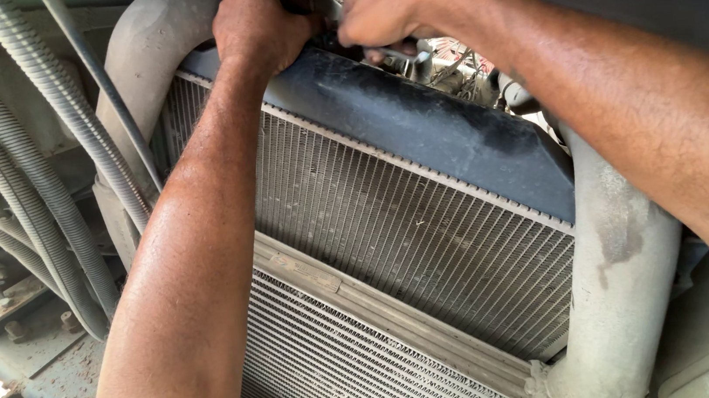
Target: The person uses a wrench to tighten bolts on a component located above the radiator in a vehicle's engine bay. Another person is visible nearby, also working on the engine.
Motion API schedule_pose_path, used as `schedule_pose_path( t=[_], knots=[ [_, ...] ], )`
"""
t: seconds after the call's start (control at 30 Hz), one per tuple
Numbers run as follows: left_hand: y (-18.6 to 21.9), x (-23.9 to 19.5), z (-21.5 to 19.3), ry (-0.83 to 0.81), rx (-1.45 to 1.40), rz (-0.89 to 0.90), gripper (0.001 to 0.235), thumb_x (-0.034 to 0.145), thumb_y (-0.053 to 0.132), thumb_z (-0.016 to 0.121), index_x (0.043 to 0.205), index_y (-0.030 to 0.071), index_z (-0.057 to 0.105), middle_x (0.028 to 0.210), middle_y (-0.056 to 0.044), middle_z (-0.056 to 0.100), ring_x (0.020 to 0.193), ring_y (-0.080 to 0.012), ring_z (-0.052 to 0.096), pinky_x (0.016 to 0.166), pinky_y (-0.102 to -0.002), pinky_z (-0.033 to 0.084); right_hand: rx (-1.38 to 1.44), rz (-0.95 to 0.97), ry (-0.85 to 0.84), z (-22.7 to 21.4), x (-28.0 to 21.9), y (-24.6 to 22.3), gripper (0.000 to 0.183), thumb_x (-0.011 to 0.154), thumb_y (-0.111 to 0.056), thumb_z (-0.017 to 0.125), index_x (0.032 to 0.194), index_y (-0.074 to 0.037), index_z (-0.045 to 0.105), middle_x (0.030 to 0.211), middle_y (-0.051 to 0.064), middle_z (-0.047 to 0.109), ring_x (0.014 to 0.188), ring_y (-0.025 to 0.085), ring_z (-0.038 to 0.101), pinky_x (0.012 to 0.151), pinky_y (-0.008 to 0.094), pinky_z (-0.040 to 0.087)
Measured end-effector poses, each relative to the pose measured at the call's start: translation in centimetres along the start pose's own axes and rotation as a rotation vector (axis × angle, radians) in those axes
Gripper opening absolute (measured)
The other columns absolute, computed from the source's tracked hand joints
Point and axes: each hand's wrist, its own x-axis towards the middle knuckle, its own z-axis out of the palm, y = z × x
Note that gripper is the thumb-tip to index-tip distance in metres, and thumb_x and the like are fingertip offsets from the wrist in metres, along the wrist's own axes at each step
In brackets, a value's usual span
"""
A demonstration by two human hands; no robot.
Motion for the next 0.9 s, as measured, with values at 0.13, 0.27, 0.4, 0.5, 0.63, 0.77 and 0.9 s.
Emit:
schedule_pose_path(
  t=[0.13, 0.27, 0.4, 0.5, 0.63, 0.77, 0.9],
  knots=[
    [0.0, 0.3, -0.3, -0.017, 0.01, -0.012, 0.033, 0.07, 0.04, 0.089, 0.096, 0.021, 0.083, 0.095, -0.006, 0.079, 0.09, -0.0248, 0.075, 0.083, -0.041, 0.058, 0.019, 0.033, -0.036, -0.5, 0.8, 0.4, 0.016, 0.098, -0.017, 0.062, 0.107, -0.005, 0.068, 0.069, 0.006, 0.068, 0.047, 0.007, 0.052, 0.039, 0.029, 0.037],
    [0.4, 0.6, -0.5, -0.032, 0.054, -0.056, 0.04, 0.068, 0.043, 0.089, 0.098, 0.017, 0.081, 0.098, -0.01, 0.077, 0.094, -0.0277, 0.074, 0.084, -0.043, 0.057, -0.023, 0.026, -0.046, -0.9, 1.1, 0.7, 0.025, 0.099, -0.021, 0.064, 0.109, -0.001, 0.072, 0.072, 0.005, 0.069, 0.047, 0.011, 0.046, 0.042, 0.032, 0.034],
    [0.4, 0.5, -0.6, -0.026, 0.065, -0.069, 0.047, 0.066, 0.044, 0.091, 0.098, 0.012, 0.079, 0.1, -0.012, 0.076, 0.097, -0.0285, 0.073, 0.086, -0.042, 0.057, -0.21, 0.06, -0.075, -1.4, 1.8, 1.6, 0.032, 0.102, -0.029, 0.062, 0.103, -0.001, 0.077, 0.076, 0.007, 0.071, 0.055, 0.014, 0.047, 0.049, 0.036, 0.04],
    [0.3, 0.4, -0.4, -0.058, 0.038, -0.116, 0.047, 0.063, 0.044, 0.091, 0.1, 0.018, 0.08, 0.103, -0.01, 0.077, 0.099, -0.0271, 0.073, 0.088, -0.042, 0.057, -0.597, -0.114, 0.066, -0.9, 2.3, 3.2, 0.027, 0.101, -0.03, 0.069, 0.101, -0.004, 0.077, 0.082, 0.013, 0.073, 0.069, 0.025, 0.062, 0.063, 0.042, 0.048],
    [-0.2, 0.7, -0.2, -0.044, 0.059, -0.078, 0.043, 0.066, 0.043, 0.09, 0.099, 0.017, 0.081, 0.103, -0.011, 0.077, 0.099, -0.0286, 0.073, 0.089, -0.043, 0.057, -0.891, -0.357, 0.295, 1.0, 2.9, 5.1, 0.027, 0.083, -0.005, 0.073, 0.109, -0.009, 0.073, 0.092, 0.016, 0.074, 0.088, 0.032, 0.073, 0.071, 0.047, 0.059],
    [-0.2, 0.6, 0.2, -0.022, 0.064, -0.063, 0.045, 0.065, 0.044, 0.092, 0.097, 0.014, 0.08, 0.1, -0.011, 0.077, 0.096, -0.0292, 0.073, 0.086, -0.043, 0.057, -0.774, -0.238, 0.274, 1.6, 2.9, 5.6, 0.027, 0.085, -0.004, 0.07, 0.112, -0.009, 0.072, 0.099, 0.018, 0.073, 0.092, 0.033, 0.073, 0.074, 0.047, 0.06],
    [0.1, 0.2, -0.6, -0.019, 0.029, -0.025, 0.042, 0.066, 0.045, 0.093, 0.098, 0.02, 0.082, 0.098, -0.011, 0.077, 0.094, -0.0312, 0.073, 0.085, -0.045, 0.057, -0.7, -0.154, 0.248, 1.4, 2.2, 4.4, 0.025, 0.088, -0.001, 0.066, 0.111, -0.008, 0.073, 0.105, 0.018, 0.072, 0.096, 0.033, 0.073, 0.078, 0.046, 0.06]
  ],
)
